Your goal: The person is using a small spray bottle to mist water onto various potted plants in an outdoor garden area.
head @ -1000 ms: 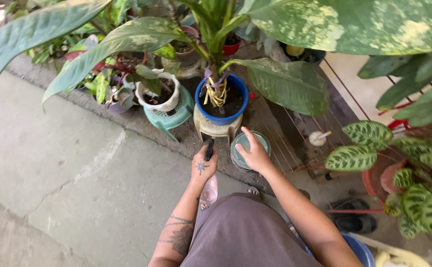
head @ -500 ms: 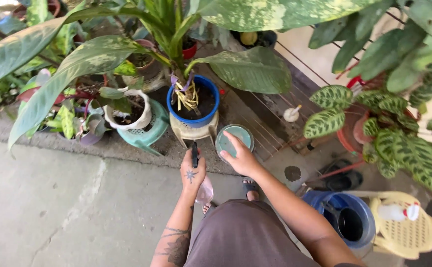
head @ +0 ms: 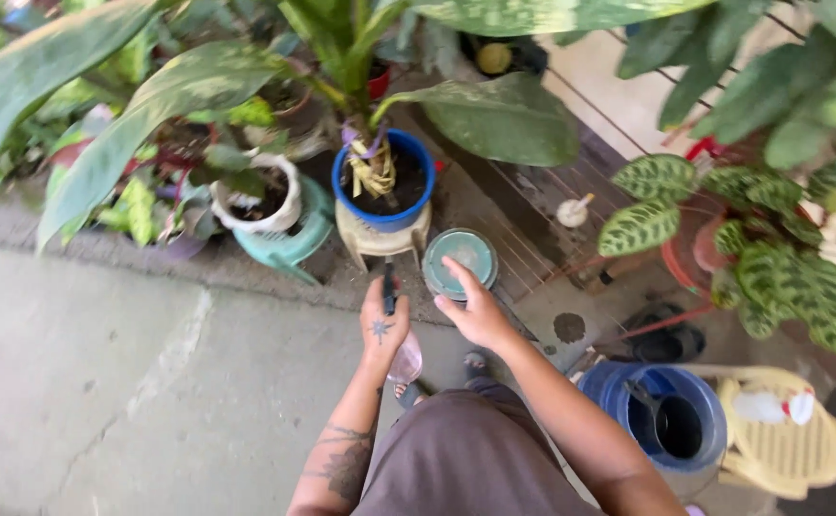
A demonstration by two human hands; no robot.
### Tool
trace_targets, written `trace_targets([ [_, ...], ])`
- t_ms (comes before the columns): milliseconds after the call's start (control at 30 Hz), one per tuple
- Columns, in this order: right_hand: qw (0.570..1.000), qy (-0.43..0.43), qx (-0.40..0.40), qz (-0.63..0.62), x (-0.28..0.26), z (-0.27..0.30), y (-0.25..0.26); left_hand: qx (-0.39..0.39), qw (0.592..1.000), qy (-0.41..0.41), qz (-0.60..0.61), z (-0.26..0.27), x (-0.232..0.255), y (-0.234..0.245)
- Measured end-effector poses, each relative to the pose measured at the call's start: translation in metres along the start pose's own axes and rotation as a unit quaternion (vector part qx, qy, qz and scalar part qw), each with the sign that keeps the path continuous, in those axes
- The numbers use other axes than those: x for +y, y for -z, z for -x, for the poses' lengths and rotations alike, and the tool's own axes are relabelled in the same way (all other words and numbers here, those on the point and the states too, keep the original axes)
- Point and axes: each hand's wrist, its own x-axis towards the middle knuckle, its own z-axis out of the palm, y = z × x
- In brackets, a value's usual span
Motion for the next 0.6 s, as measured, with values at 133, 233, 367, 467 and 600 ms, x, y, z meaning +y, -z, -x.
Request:
trace_targets([
  [133,1.000,0.013,-0.026,0.002,0.005,0.000,0.000,0.016,0.999,0.021,0.032,0.005,-0.010,-0.007],
  [233,0.998,0.041,-0.045,-0.010,0.015,0.000,0.000,0.012,0.999,-0.033,0.041,0.017,0.004,-0.007],
  [367,0.988,0.107,-0.105,-0.026,0.025,-0.005,-0.002,0.019,0.990,-0.112,0.085,0.030,0.012,-0.013],
  [467,0.979,0.145,-0.143,-0.017,0.026,-0.008,-0.005,0.004,0.989,-0.130,0.064,0.038,0.021,-0.016],
  [600,0.969,0.173,-0.163,-0.063,0.040,-0.010,-0.017,0.010,0.974,-0.223,0.048,0.048,0.027,-0.021],
])
